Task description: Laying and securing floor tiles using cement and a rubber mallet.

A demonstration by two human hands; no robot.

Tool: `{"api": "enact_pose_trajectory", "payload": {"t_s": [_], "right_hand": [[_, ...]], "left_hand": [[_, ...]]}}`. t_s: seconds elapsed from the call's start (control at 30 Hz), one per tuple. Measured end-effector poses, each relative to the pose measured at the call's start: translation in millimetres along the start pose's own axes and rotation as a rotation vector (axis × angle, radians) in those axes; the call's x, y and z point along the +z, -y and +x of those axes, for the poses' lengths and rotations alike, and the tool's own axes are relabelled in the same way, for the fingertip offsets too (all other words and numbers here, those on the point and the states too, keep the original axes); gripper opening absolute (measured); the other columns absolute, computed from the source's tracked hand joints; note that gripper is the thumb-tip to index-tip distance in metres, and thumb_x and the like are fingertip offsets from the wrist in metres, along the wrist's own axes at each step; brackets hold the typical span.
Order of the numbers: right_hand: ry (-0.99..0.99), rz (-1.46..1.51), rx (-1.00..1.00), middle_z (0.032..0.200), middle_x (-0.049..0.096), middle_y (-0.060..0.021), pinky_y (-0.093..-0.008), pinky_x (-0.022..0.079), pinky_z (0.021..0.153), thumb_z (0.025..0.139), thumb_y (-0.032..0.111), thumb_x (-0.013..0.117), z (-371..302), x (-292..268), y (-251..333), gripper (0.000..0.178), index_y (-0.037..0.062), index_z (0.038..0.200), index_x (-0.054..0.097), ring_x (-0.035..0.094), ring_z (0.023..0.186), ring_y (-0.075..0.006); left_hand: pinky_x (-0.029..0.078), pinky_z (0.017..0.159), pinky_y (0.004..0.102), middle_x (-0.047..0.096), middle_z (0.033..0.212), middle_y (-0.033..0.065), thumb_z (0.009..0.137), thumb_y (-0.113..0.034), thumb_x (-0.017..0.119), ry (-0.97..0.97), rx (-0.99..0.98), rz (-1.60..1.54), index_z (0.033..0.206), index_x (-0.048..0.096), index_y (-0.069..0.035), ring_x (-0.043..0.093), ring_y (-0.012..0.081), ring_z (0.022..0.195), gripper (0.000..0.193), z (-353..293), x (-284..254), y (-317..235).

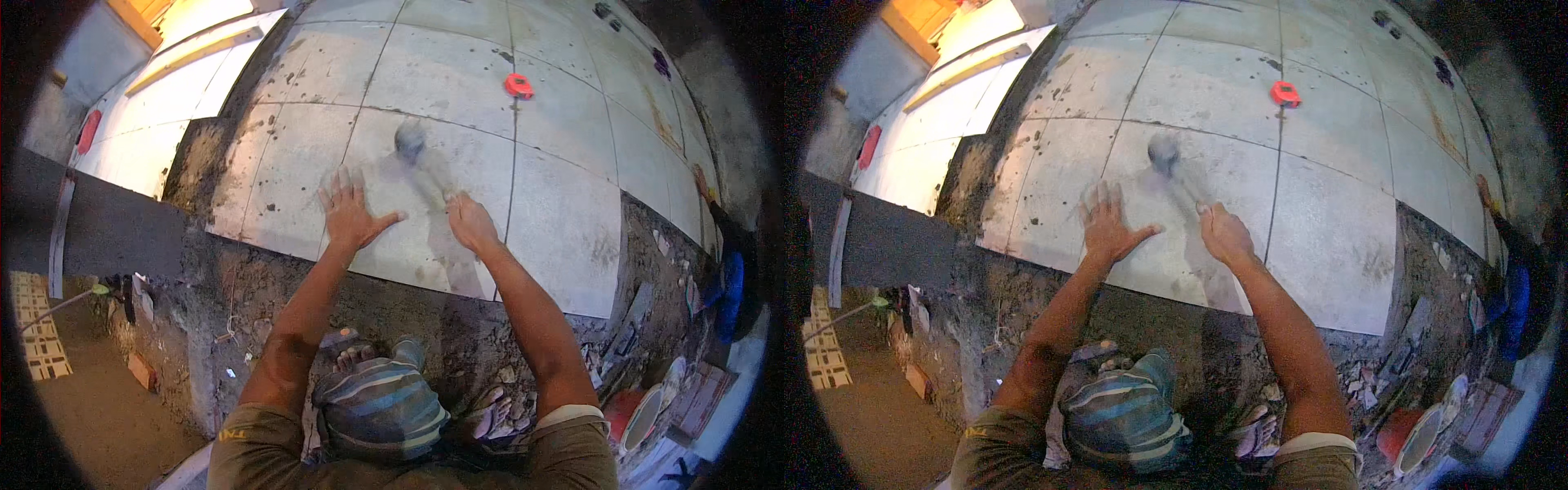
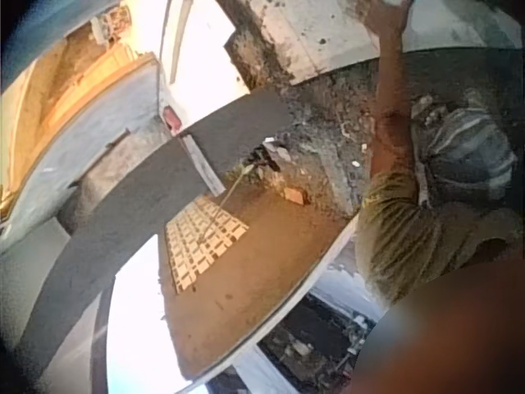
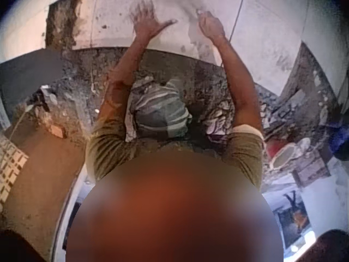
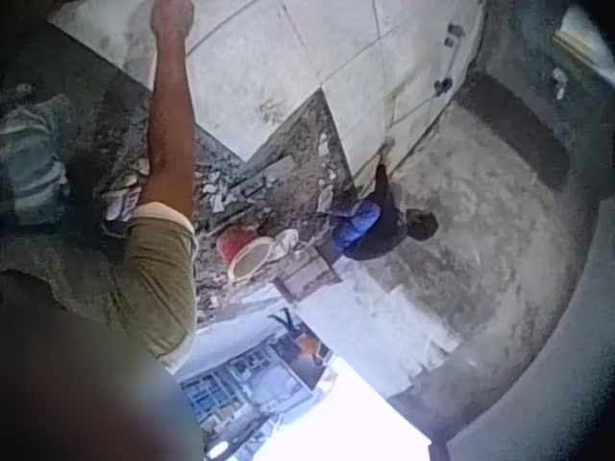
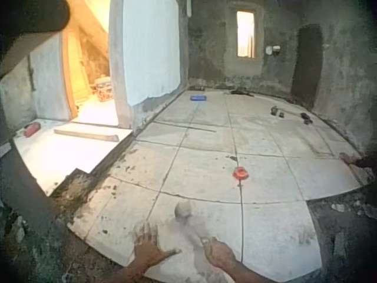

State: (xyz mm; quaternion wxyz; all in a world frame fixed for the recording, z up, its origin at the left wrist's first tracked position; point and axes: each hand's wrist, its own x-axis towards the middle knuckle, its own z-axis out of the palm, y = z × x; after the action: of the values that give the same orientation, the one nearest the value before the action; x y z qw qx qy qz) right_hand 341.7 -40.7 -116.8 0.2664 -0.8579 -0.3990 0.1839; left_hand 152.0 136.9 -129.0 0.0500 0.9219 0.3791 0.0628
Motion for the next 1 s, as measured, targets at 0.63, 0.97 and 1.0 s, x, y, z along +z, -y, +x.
{"api": "enact_pose_trajectory", "payload": {"t_s": [0.63, 0.97, 1.0], "right_hand": [[0.090, 0.209, -0.004, 0.067, 0.059, -0.0244, -0.0484, 0.046, 0.055, 0.100, 0.026, 0.041, -142.7, -51.1, -49.5, 0.030, -0.0010, 0.107, 0.051, 0.059, 0.064, -0.0476], [0.060, 0.246, 0.033, 0.064, 0.043, -0.0101, -0.0368, 0.038, 0.054, 0.103, 0.034, 0.034, -156.0, -48.6, -61.8, 0.040, 0.0006, 0.095, 0.054, 0.042, 0.056, -0.0256], [0.046, 0.244, 0.024, 0.064, 0.043, -0.0101, -0.0368, 0.038, 0.054, 0.103, 0.034, 0.034, -155.1, -42.8, -77.5, 0.040, 0.0006, 0.095, 0.054, 0.042, 0.056, -0.0256]], "left_hand": [[-0.001, 0.114, 0.0644, 0.014, 0.159, 0.0223, 0.054, -0.097, 0.047, -0.007, 0.190, -0.143, 0.151, 0.022, -0.001, 0.010, 0.0385, 0.147, 0.139, -26.5, 2.2, -29.7], [0.001, 0.113, 0.0664, 0.018, 0.158, 0.0220, 0.052, -0.097, 0.049, -0.047, 0.169, -0.150, 0.151, 0.022, -0.001, 0.012, 0.0373, 0.147, 0.141, -36.0, 9.7, -27.3], [0.001, 0.113, 0.0664, 0.018, 0.158, 0.0220, 0.052, -0.097, 0.049, -0.062, 0.176, -0.149, 0.151, 0.022, -0.001, 0.012, 0.0373, 0.147, 0.141, -25.9, 6.7, -27.6]]}}
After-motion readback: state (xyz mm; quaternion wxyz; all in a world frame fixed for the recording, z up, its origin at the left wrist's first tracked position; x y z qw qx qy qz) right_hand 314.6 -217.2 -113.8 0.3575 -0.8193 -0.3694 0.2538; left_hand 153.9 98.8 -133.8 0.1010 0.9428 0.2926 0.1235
